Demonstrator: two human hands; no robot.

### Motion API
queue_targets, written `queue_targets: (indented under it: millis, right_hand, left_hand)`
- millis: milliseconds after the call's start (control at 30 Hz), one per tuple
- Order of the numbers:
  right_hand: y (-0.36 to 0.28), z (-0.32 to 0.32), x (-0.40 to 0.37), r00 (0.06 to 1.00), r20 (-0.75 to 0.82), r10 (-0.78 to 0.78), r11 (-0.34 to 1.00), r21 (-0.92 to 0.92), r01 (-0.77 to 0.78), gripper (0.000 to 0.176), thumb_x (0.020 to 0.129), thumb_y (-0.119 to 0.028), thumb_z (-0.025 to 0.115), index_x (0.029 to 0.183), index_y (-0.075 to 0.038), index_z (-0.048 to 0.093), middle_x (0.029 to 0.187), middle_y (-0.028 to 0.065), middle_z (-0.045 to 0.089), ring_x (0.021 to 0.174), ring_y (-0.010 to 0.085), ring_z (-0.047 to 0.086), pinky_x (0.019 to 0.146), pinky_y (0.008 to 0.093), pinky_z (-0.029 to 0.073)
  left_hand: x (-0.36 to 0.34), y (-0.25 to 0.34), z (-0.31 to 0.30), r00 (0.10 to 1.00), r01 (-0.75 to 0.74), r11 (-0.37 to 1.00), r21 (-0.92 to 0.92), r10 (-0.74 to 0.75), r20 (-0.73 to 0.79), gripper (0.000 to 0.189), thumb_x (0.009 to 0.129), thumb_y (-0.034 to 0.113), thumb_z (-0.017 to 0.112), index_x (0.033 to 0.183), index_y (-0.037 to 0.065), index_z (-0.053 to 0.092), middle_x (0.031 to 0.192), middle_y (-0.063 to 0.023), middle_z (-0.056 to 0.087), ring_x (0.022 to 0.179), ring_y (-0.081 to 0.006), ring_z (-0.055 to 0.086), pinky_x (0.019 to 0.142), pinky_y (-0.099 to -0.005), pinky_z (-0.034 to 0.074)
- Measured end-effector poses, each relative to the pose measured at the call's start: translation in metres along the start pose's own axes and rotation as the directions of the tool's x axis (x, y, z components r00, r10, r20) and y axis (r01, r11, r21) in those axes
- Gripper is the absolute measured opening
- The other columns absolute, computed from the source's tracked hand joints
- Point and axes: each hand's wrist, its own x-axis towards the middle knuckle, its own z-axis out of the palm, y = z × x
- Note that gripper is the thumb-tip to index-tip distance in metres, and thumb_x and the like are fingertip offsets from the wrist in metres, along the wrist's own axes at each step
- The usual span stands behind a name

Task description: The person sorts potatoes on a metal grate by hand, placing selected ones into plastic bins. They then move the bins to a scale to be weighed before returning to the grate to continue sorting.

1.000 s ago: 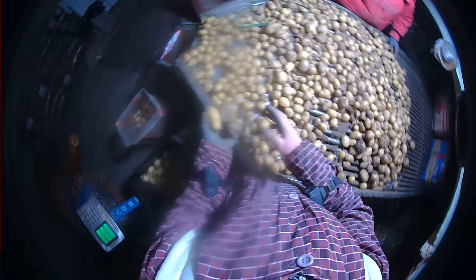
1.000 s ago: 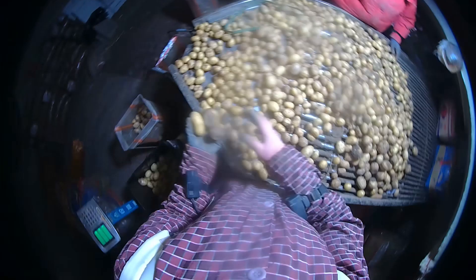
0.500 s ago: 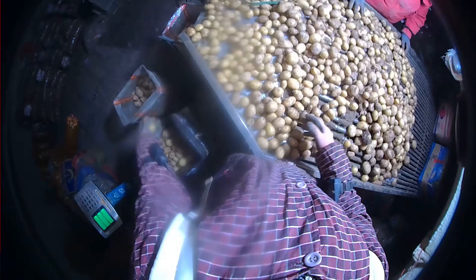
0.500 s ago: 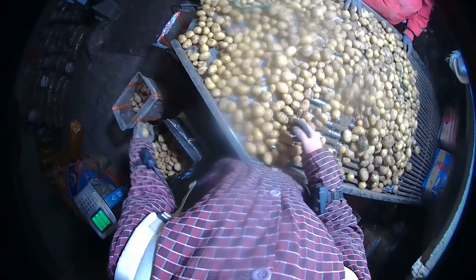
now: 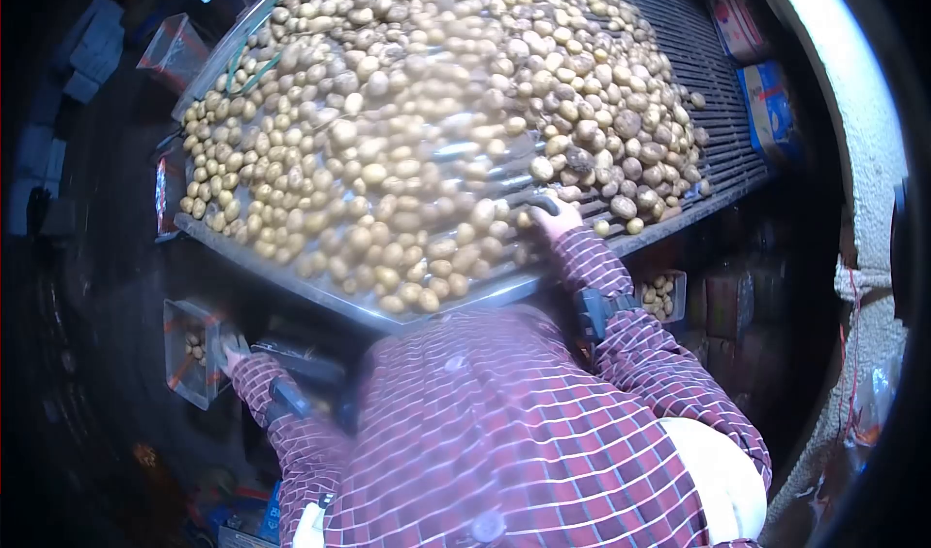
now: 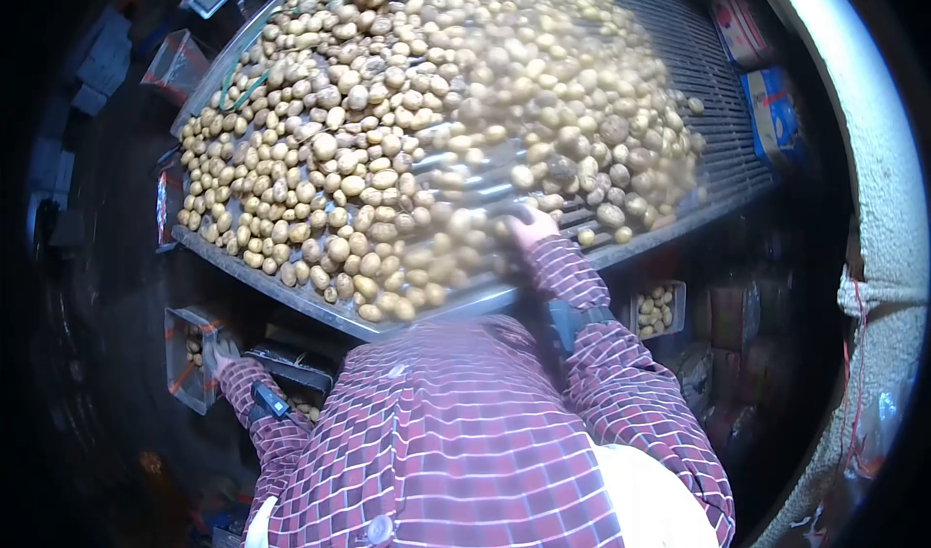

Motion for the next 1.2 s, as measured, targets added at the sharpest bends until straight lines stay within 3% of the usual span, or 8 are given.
queue_targets:
  millis: [100,267,367,467,533,600,933,1200]
  right_hand:
    - [-0.035,0.029,-0.001,0.998,0.014,-0.065,0.992,-0.109,0.067,0.038,0.087,-0.027,0.066,0.121,-0.008,0.064,0.113,0.0129,0.067,0.100,0.0231,0.065,0.089,0.0346,0.052]
    - [-0.101,0.070,0.009,0.957,0.233,0.173,0.694,-0.719,0.049,0.058,0.086,-0.045,0.067,0.127,-0.006,0.053,0.129,0.0197,0.053,0.112,0.0324,0.061,0.096,0.0412,0.050]
    - [-0.085,0.052,0.025,0.968,0.244,0.063,0.892,-0.448,0.055,0.047,0.089,-0.034,0.061,0.130,-0.010,0.055,0.119,0.0201,0.059,0.116,0.0342,0.058,0.094,0.0413,0.051]
    - [-0.059,0.039,0.025,0.880,0.371,-0.297,0.921,-0.132,0.366,0.043,0.087,-0.031,0.061,0.126,-0.013,0.060,0.120,0.0188,0.061,0.113,0.0324,0.060,0.096,0.0385,0.050]
    - [-0.105,0.028,0.005,0.884,0.461,0.076,0.983,0.113,-0.143,0.044,0.086,-0.035,0.063,0.124,-0.015,0.062,0.120,0.0168,0.063,0.113,0.0302,0.059,0.097,0.0353,0.048]
    - [-0.120,0.030,-0.008,0.794,0.547,-0.267,0.950,0.010,0.313,0.045,0.085,-0.035,0.067,0.125,-0.015,0.062,0.120,0.0130,0.064,0.113,0.0249,0.059,0.094,0.0324,0.048]
    - [-0.064,0.047,0.031,0.973,0.221,-0.060,0.988,0.152,0.026,0.037,0.088,-0.017,0.067,0.122,-0.002,0.062,0.115,0.0103,0.067,0.106,0.0168,0.062,0.093,0.0313,0.049]
    - [-0.086,0.034,0.085,0.952,-0.009,-0.307,0.936,-0.181,0.301,0.044,0.090,-0.031,0.064,0.129,-0.011,0.058,0.122,0.0158,0.060,0.114,0.0312,0.058,0.098,0.0367,0.047]
  left_hand:
    - [-0.008,0.025,0.089,0.910,-0.082,0.950,-0.301,0.194,0.365,0.033,0.091,0.011,0.059,0.123,0.003,0.055,0.112,-0.0136,0.064,0.100,-0.0302,0.063,0.084,-0.0414,0.055]
    - [-0.140,0.122,0.193,0.660,0.423,0.897,-0.128,-0.208,0.722,0.028,0.095,0.011,0.055,0.121,0.003,0.057,0.117,-0.0153,0.061,0.102,-0.0316,0.063,0.085,-0.0407,0.055]
    - [-0.168,0.080,0.211,0.516,0.406,0.901,-0.152,-0.089,0.852,0.026,0.098,0.013,0.052,0.122,0.003,0.056,0.115,-0.0149,0.061,0.098,-0.0299,0.065,0.084,-0.0404,0.056]
    - [-0.198,0.096,0.197,0.239,0.596,0.784,0.174,-0.379,0.894,0.047,0.101,0.030,0.044,0.140,0.005,0.041,0.136,-0.0205,0.048,0.120,-0.0362,0.052,0.103,-0.0488,0.044]
    - [-0.216,0.123,0.188,0.016,0.721,0.597,0.351,-0.521,0.853,0.044,0.103,0.032,0.045,0.140,0.009,0.043,0.135,-0.0207,0.051,0.116,-0.0350,0.060,0.095,-0.0461,0.054]
    - [-0.219,0.124,0.181,-0.077,0.788,0.492,0.371,-0.518,0.852,0.041,0.101,0.029,0.047,0.137,0.009,0.046,0.132,-0.0191,0.053,0.112,-0.0325,0.060,0.091,-0.0440,0.054]
    - [-0.084,0.018,0.004,0.541,0.665,0.746,0.038,-0.516,0.665,0.028,0.094,0.010,0.059,0.122,0.008,0.058,0.114,-0.0113,0.063,0.094,-0.0204,0.061,0.070,-0.0335,0.052]
    - [-0.091,0.063,-0.027,0.926,0.295,0.891,0.345,-0.356,0.128,0.031,0.093,0.008,0.060,0.124,0.006,0.058,0.114,-0.0102,0.064,0.101,-0.0208,0.059,0.080,-0.0335,0.051]
